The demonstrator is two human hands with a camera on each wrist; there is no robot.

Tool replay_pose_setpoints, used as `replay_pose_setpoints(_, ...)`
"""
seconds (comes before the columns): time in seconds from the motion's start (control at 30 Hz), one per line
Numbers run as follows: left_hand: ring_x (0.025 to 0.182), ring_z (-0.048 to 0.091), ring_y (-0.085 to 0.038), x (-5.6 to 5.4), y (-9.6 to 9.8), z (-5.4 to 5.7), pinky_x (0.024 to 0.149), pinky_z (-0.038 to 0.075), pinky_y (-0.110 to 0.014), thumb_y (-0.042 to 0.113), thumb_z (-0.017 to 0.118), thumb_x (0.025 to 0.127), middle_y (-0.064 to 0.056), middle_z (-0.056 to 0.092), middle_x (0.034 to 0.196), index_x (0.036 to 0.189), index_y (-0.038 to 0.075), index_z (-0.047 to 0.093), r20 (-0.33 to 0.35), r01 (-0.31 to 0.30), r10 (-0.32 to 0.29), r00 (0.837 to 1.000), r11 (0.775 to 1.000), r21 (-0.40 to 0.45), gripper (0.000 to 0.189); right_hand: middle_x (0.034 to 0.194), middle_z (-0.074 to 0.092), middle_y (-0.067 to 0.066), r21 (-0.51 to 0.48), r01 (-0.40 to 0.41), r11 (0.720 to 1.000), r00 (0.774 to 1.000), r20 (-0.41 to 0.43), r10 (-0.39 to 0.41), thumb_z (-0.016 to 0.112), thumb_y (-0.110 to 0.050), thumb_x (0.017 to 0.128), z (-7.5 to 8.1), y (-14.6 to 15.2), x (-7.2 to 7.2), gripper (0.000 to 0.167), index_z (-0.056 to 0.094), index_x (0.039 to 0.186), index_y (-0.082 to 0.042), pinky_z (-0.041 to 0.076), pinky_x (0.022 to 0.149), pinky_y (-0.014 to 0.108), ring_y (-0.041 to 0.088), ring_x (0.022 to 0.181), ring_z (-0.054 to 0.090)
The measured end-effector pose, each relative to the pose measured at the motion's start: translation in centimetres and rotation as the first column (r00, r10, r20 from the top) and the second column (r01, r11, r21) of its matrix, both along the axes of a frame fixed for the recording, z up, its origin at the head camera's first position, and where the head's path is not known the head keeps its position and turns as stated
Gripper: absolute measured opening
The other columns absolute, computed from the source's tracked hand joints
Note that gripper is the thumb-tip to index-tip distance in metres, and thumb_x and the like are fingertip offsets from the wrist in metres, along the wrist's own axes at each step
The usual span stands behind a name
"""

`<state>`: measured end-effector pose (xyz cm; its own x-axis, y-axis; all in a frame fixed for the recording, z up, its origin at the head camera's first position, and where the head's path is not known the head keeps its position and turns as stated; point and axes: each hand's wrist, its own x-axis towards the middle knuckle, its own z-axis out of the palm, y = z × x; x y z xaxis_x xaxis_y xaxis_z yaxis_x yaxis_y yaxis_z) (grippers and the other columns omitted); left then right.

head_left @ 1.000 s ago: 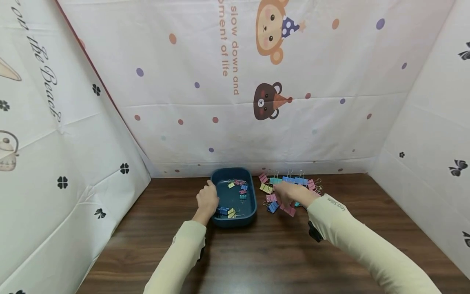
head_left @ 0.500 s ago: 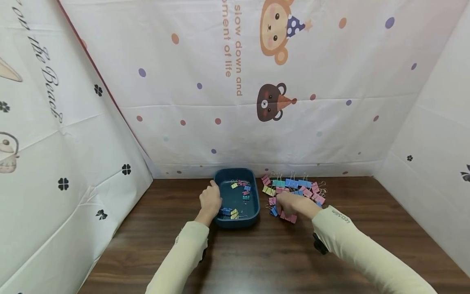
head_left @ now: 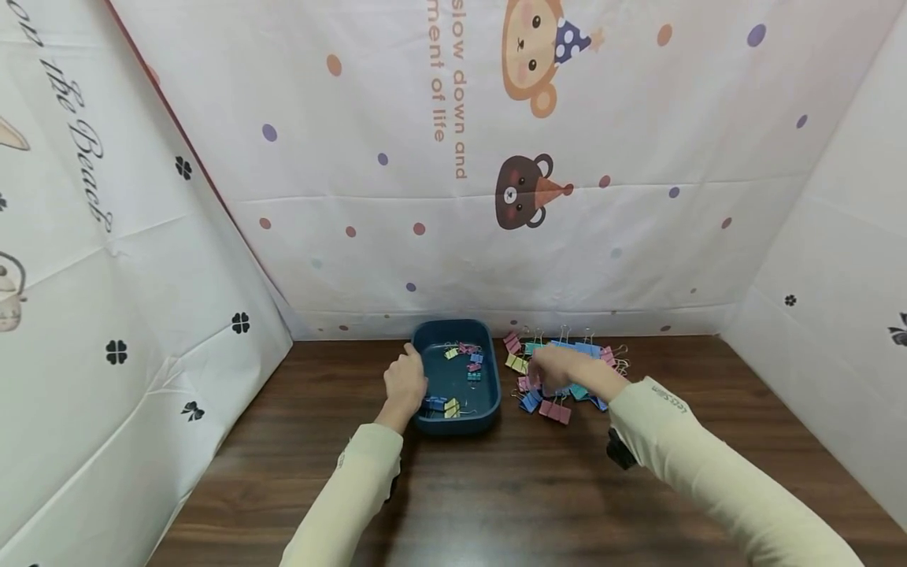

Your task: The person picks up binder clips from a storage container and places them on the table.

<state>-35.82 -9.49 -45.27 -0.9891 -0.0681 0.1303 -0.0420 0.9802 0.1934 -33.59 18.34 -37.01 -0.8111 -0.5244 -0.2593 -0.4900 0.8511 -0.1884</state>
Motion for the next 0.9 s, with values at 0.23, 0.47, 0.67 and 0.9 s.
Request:
replay_pose_setpoints(0.23, 0.083, 0.073, -0.032, 0.1, -0.1, 0.0, 0.072, 0.061, -0.043, 0.023, 0.077, 0.092, -0.022, 0.073, 0.113, 0.153, -0.007, 0.037, -0.003, -0.003, 0.003, 1.000, 1.000, 0.012, 0.078, 0.100, 0.076, 0.010, -0.039, -0.026, 0.999, 0.999, -0.038, 0.025, 0.071, -0.008, 0.093, 4.0, -4.0, -1.7, 0.012, 0.077, 0.102, -0.002, 0.060, 0.079, 0.032, 0.021, 0.090, 0.072)
replay_pose_setpoints(0.47, 0.085, 0.073, -0.033, 0.1, 0.1, -0.2, 0.073, 0.061, -0.044, 0.023, 0.078, 0.092, -0.022, 0.072, 0.116, 0.152, -0.007, 0.038, -0.019, 0.004, -0.003, 1.000, 1.000, 0.013, 0.079, 0.098, 0.076, 0.013, -0.010, 0.068, 0.998, 0.960, 0.272, -0.063, 0.063, -0.024, 0.102, 3.5, -10.2, -2.1, 0.024, 0.077, 0.104, -0.004, 0.061, 0.075, 0.031, 0.018, 0.080, 0.071)
replay_pose_setpoints(0.67, 0.085, 0.074, -0.033, 0.1, 0.1, -0.3, 0.072, 0.062, -0.044, 0.024, 0.079, 0.091, -0.023, 0.072, 0.117, 0.151, -0.008, 0.039, -0.030, 0.004, -0.003, 1.000, 1.000, 0.019, 0.079, 0.112, 0.075, 0.009, 0.204, 0.089, 0.975, 0.870, 0.460, -0.176, 0.067, -0.040, 0.098, 0.0, -14.1, -4.0, 0.037, 0.074, 0.116, -0.009, 0.058, 0.094, 0.038, 0.022, 0.101, 0.073)
replay_pose_setpoints(0.9, 0.082, 0.074, -0.034, 0.0, 0.1, -0.2, 0.071, 0.061, -0.044, 0.024, 0.080, 0.090, -0.024, 0.073, 0.112, 0.150, -0.007, 0.042, -0.032, -0.016, 0.016, 0.999, 1.000, 0.008, 0.078, 0.132, 0.068, 0.004, 0.304, 0.081, 0.949, 0.982, 0.138, -0.128, 0.081, -0.030, 0.087, -0.5, -16.0, -2.0, 0.017, 0.083, 0.095, -0.015, 0.050, 0.108, 0.038, 0.019, 0.118, 0.062)
